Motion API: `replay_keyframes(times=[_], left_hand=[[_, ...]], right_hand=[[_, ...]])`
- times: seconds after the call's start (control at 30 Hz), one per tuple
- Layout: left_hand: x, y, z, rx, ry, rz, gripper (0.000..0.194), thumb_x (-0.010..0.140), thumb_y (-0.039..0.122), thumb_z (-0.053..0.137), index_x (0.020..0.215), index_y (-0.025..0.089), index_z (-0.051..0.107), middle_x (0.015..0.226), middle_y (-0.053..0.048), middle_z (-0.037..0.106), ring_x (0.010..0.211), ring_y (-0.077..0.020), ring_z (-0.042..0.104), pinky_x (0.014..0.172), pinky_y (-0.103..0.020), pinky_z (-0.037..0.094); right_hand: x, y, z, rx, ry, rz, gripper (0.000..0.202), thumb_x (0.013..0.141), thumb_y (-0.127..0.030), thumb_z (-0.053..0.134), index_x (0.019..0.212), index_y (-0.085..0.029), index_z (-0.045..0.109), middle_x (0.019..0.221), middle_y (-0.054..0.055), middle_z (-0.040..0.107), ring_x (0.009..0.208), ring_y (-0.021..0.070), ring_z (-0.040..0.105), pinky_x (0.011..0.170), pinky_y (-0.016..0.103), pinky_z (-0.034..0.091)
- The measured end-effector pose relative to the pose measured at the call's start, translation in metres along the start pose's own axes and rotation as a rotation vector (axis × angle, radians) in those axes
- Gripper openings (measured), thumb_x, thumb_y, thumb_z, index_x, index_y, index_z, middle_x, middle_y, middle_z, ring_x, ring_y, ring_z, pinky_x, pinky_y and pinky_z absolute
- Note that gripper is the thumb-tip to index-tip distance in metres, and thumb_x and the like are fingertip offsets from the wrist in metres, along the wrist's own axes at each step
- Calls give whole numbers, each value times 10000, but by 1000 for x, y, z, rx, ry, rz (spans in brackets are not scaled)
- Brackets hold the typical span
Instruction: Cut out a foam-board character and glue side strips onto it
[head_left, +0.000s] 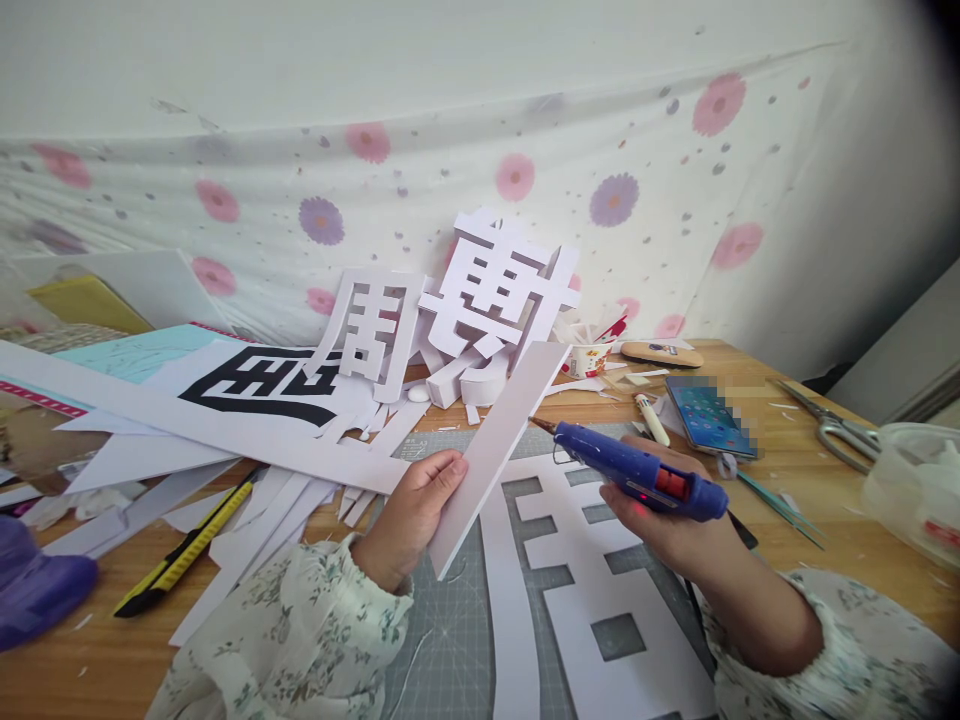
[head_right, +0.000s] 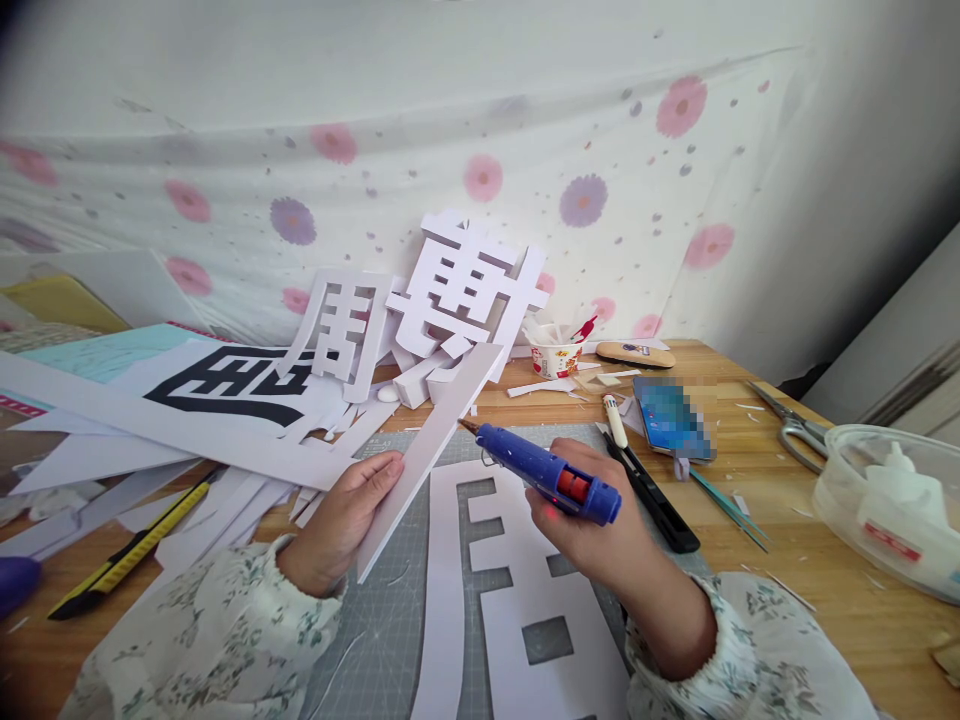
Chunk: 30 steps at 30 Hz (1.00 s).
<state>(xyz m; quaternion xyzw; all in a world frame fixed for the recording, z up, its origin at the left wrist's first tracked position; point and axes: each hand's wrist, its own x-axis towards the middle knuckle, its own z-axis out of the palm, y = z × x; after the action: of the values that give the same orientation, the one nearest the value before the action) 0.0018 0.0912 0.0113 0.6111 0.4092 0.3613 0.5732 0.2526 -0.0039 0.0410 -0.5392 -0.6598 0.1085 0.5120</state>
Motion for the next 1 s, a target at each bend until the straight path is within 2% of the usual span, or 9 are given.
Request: replay_keyframes(times=[0.33, 0.73, 1.0], left_hand=[[-1, 2, 0, -65, 6, -26, 434, 783, 615, 692, 818, 183, 687, 752, -7, 638, 742, -179, 552, 678, -267, 453], [0, 1, 0, -76, 3, -31, 452, 767, 633, 704, 844, 188, 712, 785, -16, 661, 766, -183, 566, 689, -270, 471], [0, -2, -2, -50, -4, -19, 428, 806, 615, 678, 753, 191, 658, 711, 6, 586, 704, -158, 512, 621, -247, 432]], right_hand=[[-2, 6, 0, 13, -10, 54, 264, 728, -246, 637, 580, -244, 419, 565, -45, 437, 482, 123, 423, 464, 271, 363], [1, 0, -1, -2, -28, -15, 268, 735, -240, 608, 587, -248, 386, 557, -41, 425, 481, 127, 417, 469, 277, 351], [0, 0, 0, 6, -17, -24, 264, 739, -228, 621, 587, -252, 407, 559, -36, 438, 482, 137, 434, 470, 287, 362]])
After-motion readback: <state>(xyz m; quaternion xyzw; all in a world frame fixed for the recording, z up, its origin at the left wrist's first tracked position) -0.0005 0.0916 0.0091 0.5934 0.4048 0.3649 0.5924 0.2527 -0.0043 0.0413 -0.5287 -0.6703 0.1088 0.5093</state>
